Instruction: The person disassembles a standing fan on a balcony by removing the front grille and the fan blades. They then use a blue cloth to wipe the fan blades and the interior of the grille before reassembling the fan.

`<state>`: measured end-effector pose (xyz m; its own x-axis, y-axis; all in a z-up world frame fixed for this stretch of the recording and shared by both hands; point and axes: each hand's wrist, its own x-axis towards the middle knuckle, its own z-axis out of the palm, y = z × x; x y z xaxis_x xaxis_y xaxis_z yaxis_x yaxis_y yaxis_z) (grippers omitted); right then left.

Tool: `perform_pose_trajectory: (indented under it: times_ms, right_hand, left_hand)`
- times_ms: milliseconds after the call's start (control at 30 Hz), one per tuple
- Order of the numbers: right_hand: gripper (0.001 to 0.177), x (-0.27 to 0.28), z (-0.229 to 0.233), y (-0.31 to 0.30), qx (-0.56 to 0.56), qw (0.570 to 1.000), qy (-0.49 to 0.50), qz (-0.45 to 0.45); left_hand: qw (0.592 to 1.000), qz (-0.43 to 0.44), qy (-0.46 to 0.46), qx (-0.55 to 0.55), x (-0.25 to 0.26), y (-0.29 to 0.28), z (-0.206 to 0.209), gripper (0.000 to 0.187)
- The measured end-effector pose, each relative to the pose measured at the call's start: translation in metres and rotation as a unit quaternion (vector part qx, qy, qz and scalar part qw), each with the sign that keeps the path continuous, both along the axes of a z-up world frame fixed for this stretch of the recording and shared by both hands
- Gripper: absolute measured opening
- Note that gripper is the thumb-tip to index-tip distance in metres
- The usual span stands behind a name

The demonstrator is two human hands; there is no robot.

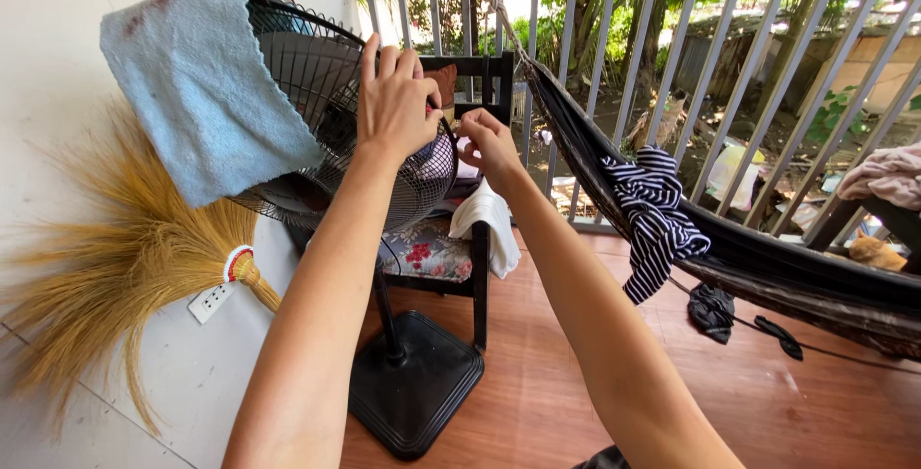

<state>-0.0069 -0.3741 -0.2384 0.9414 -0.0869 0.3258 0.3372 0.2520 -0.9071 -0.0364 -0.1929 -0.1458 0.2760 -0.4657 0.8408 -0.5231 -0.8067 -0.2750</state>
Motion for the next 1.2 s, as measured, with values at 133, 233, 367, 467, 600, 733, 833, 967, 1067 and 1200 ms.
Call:
perform_pose_trajectory:
  times_ms: [133, 233, 367, 467, 600, 733, 833, 967, 1067, 1200]
  right_hand:
    - [0.005, 0.011, -0.014, -0.003, 0.05, 0.998, -0.016, -0.018]
    - [0.005, 0.018, -0.013, 0.004, 0.086, 0.995, -0.023, -0.036]
    - [0.019, 0.005, -0.024, 0.01, 0.045, 0.997, 0.012, -0.057]
    - [0.031, -0.014, -0.035, 0.019, 0.08, 0.995, 0.042, -0.029]
    - [0.028, -0.032, -0.042, 0.038, 0.031, 0.993, -0.01, -0.114]
    - [0.027, -0.044, -0.022, 0.059, -0.097, 0.905, -0.232, -0.343]
    - [0.026, -0.05, 0.017, 0.071, -0.138, 0.875, -0.305, -0.351]
    - [0.029, -0.061, 0.073, 0.077, -0.218, 0.84, -0.349, -0.353]
    - [0.024, -0.062, 0.117, 0.084, -0.31, 0.82, -0.357, -0.322]
    - [0.021, -0.05, 0.158, 0.097, -0.407, 0.827, -0.326, -0.209]
  left_hand:
    - [1.0, -0.009, 0.016, 0.0, 0.0, -0.002, -0.001, 0.017]
    - [1.0, -0.003, 0.004, 0.006, -0.001, 0.001, 0.003, 0.017]
    - [0.999, -0.026, -0.023, 0.012, -0.004, 0.005, -0.001, 0.015]
    - [0.997, -0.06, -0.031, 0.026, -0.006, 0.01, -0.002, 0.013]
    - [0.992, -0.08, -0.08, 0.055, -0.01, 0.017, -0.014, 0.011]
    - [0.986, -0.098, -0.122, 0.059, -0.01, 0.019, -0.019, 0.016]
    - [0.983, -0.085, -0.148, 0.062, -0.009, 0.021, -0.024, 0.016]
    - [0.98, -0.092, -0.173, 0.034, -0.006, 0.023, -0.03, 0.026]
    - [0.987, -0.117, -0.092, 0.064, -0.005, 0.025, -0.026, 0.04]
    - [0.979, -0.151, -0.124, 0.056, -0.016, 0.027, -0.019, 0.036]
